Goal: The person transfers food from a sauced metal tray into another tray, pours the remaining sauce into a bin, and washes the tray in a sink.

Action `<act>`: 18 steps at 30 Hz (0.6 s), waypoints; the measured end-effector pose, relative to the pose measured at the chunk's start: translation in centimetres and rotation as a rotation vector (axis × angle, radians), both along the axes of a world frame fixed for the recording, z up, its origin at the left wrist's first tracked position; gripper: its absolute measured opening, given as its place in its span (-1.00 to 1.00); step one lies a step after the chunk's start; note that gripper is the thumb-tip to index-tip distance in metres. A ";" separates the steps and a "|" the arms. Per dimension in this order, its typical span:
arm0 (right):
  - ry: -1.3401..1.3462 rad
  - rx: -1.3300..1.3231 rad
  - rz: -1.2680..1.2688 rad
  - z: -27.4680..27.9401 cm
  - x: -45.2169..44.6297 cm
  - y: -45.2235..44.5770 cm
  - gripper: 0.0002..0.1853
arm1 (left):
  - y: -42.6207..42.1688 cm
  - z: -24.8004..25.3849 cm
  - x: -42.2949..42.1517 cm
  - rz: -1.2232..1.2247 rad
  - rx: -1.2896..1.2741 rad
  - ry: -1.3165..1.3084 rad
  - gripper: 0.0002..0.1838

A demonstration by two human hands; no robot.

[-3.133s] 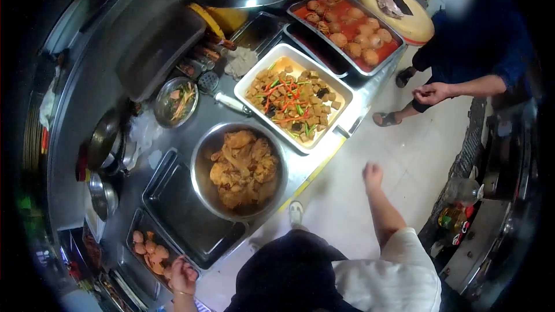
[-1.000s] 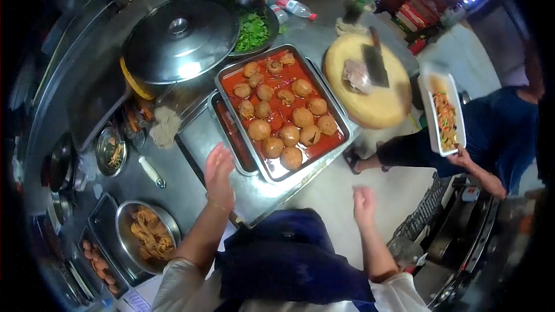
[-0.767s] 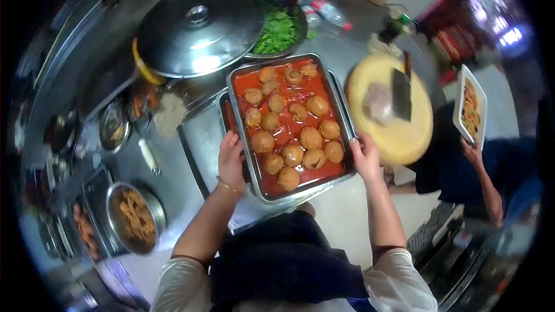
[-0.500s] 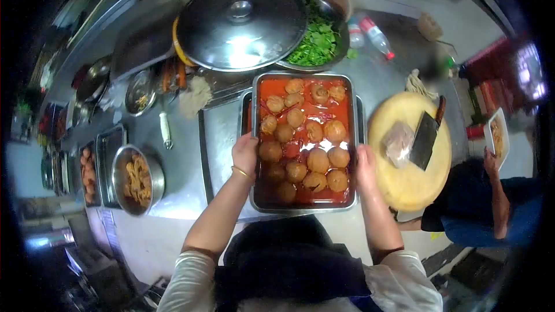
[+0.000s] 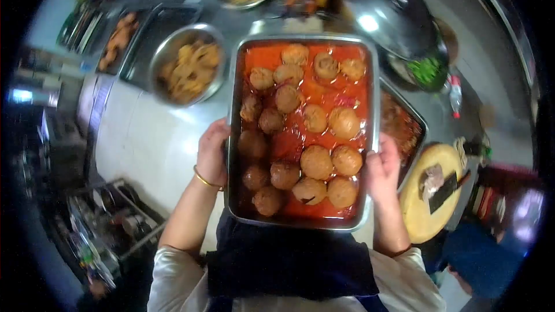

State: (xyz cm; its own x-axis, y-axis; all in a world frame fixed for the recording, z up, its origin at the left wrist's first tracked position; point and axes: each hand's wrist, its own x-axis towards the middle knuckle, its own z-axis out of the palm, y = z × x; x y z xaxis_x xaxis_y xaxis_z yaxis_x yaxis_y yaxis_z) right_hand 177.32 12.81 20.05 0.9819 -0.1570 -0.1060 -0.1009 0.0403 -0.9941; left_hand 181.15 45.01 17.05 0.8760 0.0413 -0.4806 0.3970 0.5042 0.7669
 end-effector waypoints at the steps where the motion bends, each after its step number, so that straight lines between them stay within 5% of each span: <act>1: 0.004 0.028 0.036 0.9 1.4 2.5 -0.67 | 2.5 1.9 -0.4 0.009 -0.054 -0.023 -0.67; 4: -0.066 0.092 0.194 1.8 4.3 10.8 -0.70 | 12.5 6.2 -3.0 0.005 -0.057 -0.084 -0.59; 8: -0.009 -0.077 0.274 5.5 6.5 22.9 -0.61 | 24.7 10.6 -7.7 0.166 -0.031 -0.350 -0.13; 12: 0.002 -0.022 0.389 9.0 6.8 38.1 -0.51 | 36.7 13.3 -12.3 0.397 -0.230 -0.542 -0.03; 18: 0.004 0.107 0.412 7.3 9.8 56.8 -0.28 | 49.4 11.8 -12.1 0.539 0.043 -0.424 -0.02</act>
State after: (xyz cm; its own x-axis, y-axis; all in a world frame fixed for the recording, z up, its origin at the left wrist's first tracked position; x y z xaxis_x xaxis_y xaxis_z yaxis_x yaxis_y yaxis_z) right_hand 187.14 69.63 27.38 0.9598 0.2606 -0.1042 -0.1338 0.0983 -0.9861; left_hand 169.09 94.44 28.81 0.8401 0.5351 -0.0888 -0.2396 0.5130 0.8243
